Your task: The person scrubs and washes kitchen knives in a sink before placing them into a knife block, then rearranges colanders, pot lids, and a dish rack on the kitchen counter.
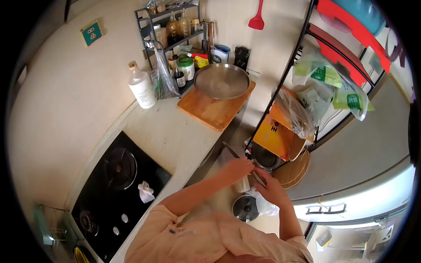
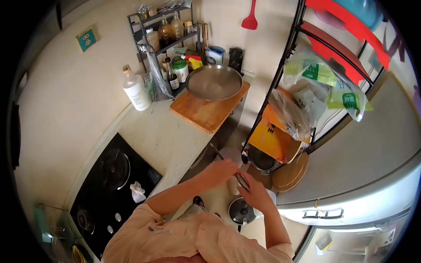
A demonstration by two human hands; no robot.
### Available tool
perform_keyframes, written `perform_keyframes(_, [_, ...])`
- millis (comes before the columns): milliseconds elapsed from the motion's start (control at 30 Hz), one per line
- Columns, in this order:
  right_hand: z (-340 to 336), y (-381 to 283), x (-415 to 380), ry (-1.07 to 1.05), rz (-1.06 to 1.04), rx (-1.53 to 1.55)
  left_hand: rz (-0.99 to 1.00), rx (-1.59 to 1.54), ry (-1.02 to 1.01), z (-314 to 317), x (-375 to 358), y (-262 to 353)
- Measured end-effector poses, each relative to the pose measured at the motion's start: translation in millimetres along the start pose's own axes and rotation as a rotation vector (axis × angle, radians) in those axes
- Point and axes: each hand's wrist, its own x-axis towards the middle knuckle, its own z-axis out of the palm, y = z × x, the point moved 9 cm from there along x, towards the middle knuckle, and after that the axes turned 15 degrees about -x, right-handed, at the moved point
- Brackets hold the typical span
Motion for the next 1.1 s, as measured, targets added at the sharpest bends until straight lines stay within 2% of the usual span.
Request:
perform_keyframes(67, [-31,-42,27,0.115,-0.376,-0.065,-0.033,-0.124,0.112,-30,7,-29])
perform_keyframes(100, [-28,-34,40,-0.119,-0.126,0.479,-0.007,-0.219,0.144,-39,4,-35])
perform_keyframes(200, [-48,-44,91,-0.108,-0.238,0.651,0.087,-0.454,0.302,-93,23,-62])
perform_keyframes(267, [-57,-47,128,-0.026,-0.246,0.733,-0.055,-0.534,0.162,-107,38,-81])
perform_keyframes(300, [-66,-48,149,0.056,-0.216,0.585,-0.124,-0.571,0.098,-112,48,-94])
perform_keyframes(367, [-85,-54,180,0.203,-0.139,0.292,-0.106,-0.736,0.298,-137,58,-116])
perform_keyframes(400, [-101,-58,197,0.297,-0.176,0.262,-0.102,-0.813,0.394,-148,57,-127])
perform_keyframes(433, [-121,-61,216,0.397,-0.218,0.231,-0.101,-0.812,0.448,-156,54,-137])
perform_keyframes(500, [-162,-51,253,0.528,-0.172,0.241,-0.091,-0.803,0.559,-173,42,-157])
perform_keyframes(633, [-241,-33,340,0.751,-0.288,0.276,-0.280,-0.648,0.566,-203,5,-178])
perform_keyframes(700, [-275,-18,388,0.915,-0.254,0.224,-0.347,-0.489,0.598,-207,-19,-195])
perform_keyframes(733, [-287,-9,415,0.928,-0.249,0.237,-0.367,-0.387,0.626,-209,-31,-204])
perform_keyframes(800, [-304,13,468,0.955,-0.280,0.344,-0.525,-0.408,0.681,-208,-56,-223])
perform_keyframes(900, [-315,47,536,0.998,-0.189,0.324,-0.716,-0.474,0.809,-191,-97,-250])
perform_keyframes(1100, [-315,95,624,1.030,-0.215,0.541,-1.058,-0.450,0.997,-139,-170,-267])
